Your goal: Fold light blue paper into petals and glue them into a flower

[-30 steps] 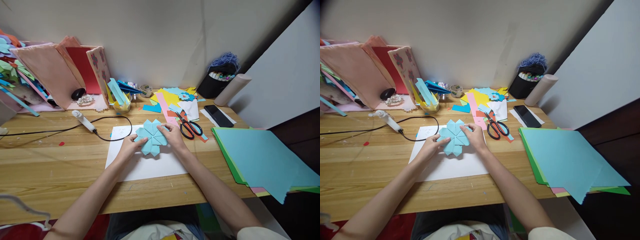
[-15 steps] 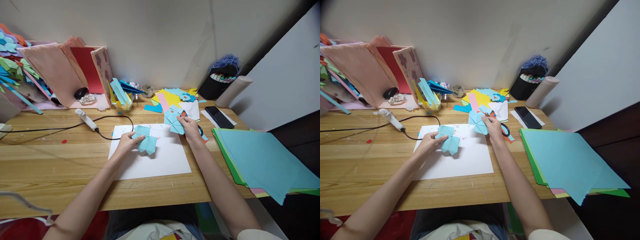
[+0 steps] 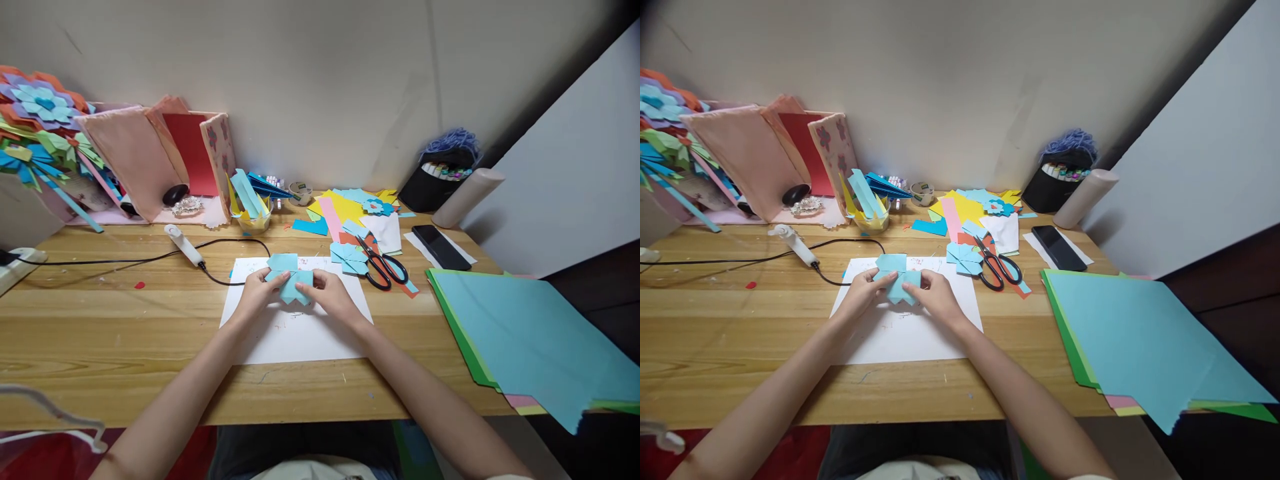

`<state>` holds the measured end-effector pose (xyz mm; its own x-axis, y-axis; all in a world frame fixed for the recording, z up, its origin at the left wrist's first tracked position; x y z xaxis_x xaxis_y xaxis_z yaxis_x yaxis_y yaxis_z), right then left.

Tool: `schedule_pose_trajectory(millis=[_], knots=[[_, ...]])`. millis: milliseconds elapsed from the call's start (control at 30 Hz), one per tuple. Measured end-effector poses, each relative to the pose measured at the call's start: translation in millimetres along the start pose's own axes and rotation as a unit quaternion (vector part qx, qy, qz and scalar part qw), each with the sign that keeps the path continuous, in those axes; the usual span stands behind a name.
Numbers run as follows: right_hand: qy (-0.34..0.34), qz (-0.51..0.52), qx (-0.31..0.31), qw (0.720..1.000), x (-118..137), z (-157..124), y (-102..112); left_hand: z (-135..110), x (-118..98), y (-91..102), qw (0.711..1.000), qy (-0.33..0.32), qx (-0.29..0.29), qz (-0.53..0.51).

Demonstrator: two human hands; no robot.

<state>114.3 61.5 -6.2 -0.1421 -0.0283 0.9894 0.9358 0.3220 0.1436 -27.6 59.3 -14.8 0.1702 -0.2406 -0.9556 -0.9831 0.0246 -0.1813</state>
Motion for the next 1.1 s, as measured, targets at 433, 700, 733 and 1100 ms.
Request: schedule_pose_trajectory(millis=[433, 700, 733, 1100], knots=[[0.008, 0.024, -0.026, 0.999, -2, -1, 1, -1, -1, 1.3, 0.991, -0.019, -0.009, 0.13], [0.08, -0.045, -0.055, 0.994, 15, -2, 2, -14, -20, -1.7, 0.977, -0.09, -0.027, 0.193], [0.111, -0.063, -0.054, 0.99, 23, -3, -1, -18, -22, 1.1, 0.977, -0.096, -0.028, 0.187], [0.633, -0.293, 0.132, 0.704, 91, -32, -88, -101, -21, 104.1, 0.981, 0.096, 0.001, -0.167]])
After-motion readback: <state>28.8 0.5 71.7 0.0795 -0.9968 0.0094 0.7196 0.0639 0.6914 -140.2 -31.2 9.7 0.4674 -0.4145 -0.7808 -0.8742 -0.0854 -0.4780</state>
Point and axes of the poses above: each hand's wrist, its own z-axis towards the middle knuckle, its own y-axis out of the back of the hand, x = y × z, the point moved 6 cm from there along z, towards the middle knuckle, and after that the axes turned 1 degree about x, right-handed, at the moved point
